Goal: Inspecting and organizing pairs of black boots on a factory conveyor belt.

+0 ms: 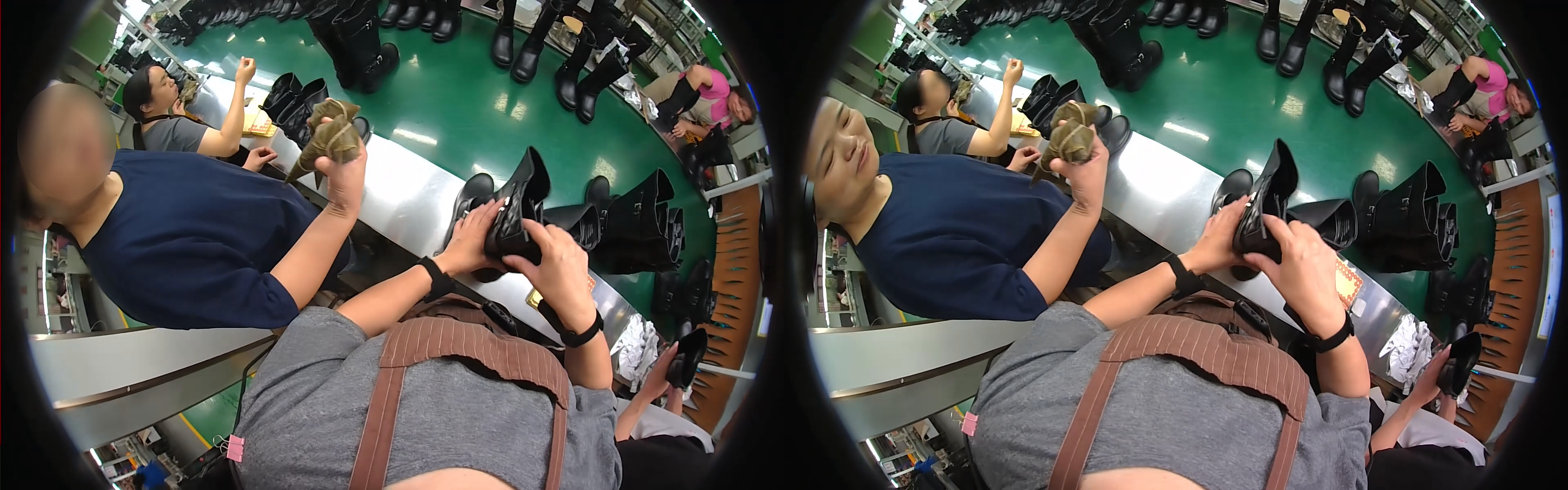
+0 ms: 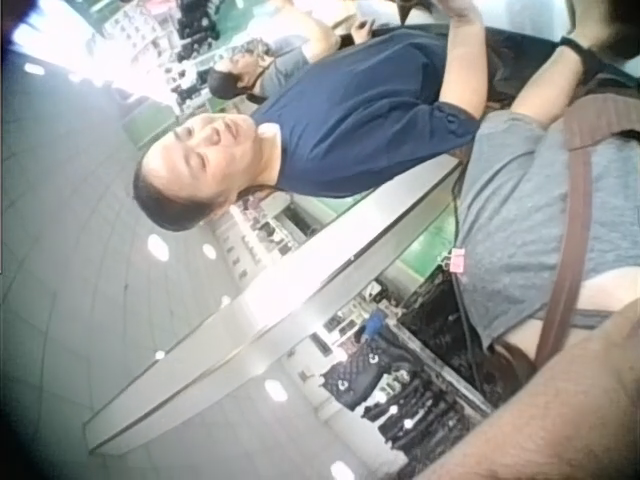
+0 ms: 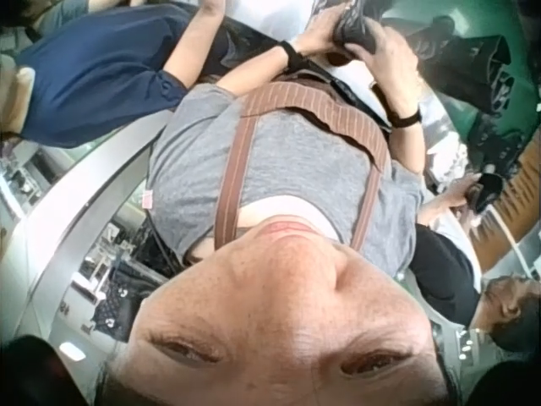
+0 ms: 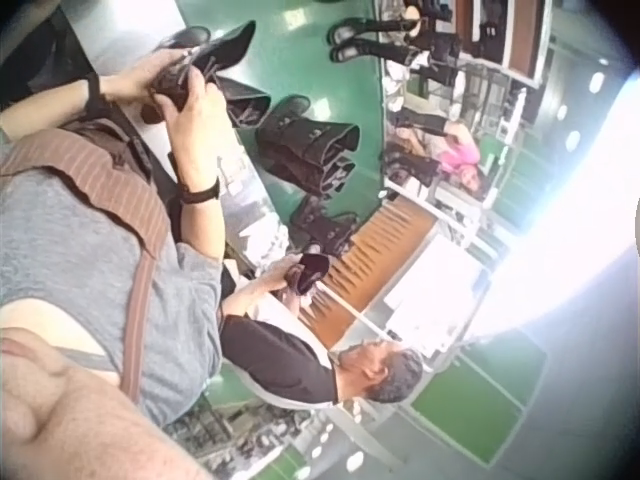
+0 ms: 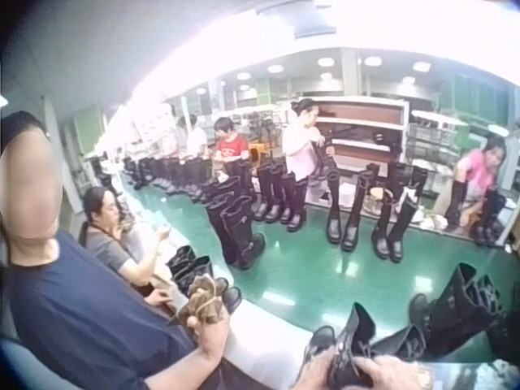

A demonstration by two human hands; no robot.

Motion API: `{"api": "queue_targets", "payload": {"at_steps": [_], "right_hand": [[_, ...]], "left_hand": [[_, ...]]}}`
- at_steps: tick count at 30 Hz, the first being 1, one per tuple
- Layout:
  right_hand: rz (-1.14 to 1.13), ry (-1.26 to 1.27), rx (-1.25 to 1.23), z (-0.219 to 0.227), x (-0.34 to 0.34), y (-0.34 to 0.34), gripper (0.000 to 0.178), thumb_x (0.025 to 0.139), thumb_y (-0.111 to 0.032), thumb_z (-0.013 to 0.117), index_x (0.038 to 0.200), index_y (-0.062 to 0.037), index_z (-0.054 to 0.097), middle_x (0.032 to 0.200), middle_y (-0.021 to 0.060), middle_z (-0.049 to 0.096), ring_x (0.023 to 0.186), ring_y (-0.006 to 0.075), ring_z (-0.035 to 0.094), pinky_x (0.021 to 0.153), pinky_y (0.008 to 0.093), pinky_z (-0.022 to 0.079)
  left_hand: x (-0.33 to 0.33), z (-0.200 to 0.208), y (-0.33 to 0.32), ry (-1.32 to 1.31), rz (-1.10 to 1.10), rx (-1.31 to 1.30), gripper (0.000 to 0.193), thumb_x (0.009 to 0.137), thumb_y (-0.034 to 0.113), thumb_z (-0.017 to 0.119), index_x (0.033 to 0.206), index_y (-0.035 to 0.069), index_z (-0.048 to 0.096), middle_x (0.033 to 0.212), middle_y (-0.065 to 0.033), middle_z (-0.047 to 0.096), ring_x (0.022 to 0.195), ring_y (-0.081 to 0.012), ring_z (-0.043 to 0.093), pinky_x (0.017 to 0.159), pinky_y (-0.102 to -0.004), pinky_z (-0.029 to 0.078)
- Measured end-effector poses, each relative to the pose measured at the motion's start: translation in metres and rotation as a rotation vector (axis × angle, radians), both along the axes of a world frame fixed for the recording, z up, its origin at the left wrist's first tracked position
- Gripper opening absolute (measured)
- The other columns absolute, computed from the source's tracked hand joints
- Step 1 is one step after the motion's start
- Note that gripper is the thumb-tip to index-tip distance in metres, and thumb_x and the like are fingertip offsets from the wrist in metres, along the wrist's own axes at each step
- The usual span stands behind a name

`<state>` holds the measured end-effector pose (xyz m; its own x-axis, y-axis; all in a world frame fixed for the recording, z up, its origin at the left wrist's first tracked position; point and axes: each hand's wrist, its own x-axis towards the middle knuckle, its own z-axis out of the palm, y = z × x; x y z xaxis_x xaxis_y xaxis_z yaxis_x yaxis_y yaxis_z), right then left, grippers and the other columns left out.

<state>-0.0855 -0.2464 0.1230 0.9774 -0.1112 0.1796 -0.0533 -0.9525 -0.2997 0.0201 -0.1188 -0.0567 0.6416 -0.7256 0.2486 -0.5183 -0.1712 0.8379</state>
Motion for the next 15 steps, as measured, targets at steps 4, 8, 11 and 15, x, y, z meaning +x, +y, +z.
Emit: {"api": "queue_targets", "payload": {"at_steps": [4, 8, 11, 15], "right_hand": [[0.028, 0.059, 0.098, -0.014, -0.015, -0.021, 0.098, 0.068, -0.009, 0.080, 0.151, -0.0211, 0.030, 0.083, 0.0149, 0.064, 0.079, 0.0337, 0.064, 0.071, 0.0433, 0.051], [-0.178, -0.280, -0.108, -0.011, -0.017, -0.064, 0.061, 0.076, -0.008, 0.074, 0.133, -0.0151, 0.055, 0.078, 0.0124, 0.061, 0.074, 0.0306, 0.063, 0.066, 0.0409, 0.050], [-0.182, -0.372, -0.106, 0.002, -0.030, -0.077, 0.048, 0.077, -0.005, 0.073, 0.123, -0.0136, 0.063, 0.073, 0.0098, 0.058, 0.068, 0.0278, 0.059, 0.062, 0.0384, 0.049], [-0.123, -0.287, -0.115, -0.003, -0.060, -0.056, 0.047, 0.075, -0.001, 0.072, 0.119, -0.0132, 0.065, 0.072, 0.0062, 0.059, 0.066, 0.0232, 0.059, 0.059, 0.0360, 0.048]], "left_hand": [[0.003, -0.041, 0.017, -0.044, 0.121, -0.194, 0.088, 0.071, 0.019, 0.084, 0.144, 0.005, 0.037, 0.137, -0.0160, 0.052, 0.124, -0.0301, 0.052, 0.101, -0.0401, 0.042], [0.015, -0.052, 0.020, 0.548, 0.295, -0.136, 0.041, 0.091, 0.025, 0.070, 0.121, -0.002, 0.061, 0.111, -0.0091, 0.068, 0.100, -0.0170, 0.061, 0.090, -0.0335, 0.048], [0.023, -0.044, 0.025, 0.599, 0.408, -0.308, 0.033, 0.095, 0.023, 0.066, 0.115, -0.003, 0.064, 0.108, -0.0057, 0.068, 0.097, -0.0132, 0.061, 0.087, -0.0300, 0.048], [0.014, -0.043, 0.033, 0.496, 0.371, -0.329, 0.028, 0.090, 0.017, 0.071, 0.108, -0.004, 0.065, 0.096, -0.0056, 0.071, 0.088, -0.0117, 0.063, 0.079, -0.0276, 0.048]]}}
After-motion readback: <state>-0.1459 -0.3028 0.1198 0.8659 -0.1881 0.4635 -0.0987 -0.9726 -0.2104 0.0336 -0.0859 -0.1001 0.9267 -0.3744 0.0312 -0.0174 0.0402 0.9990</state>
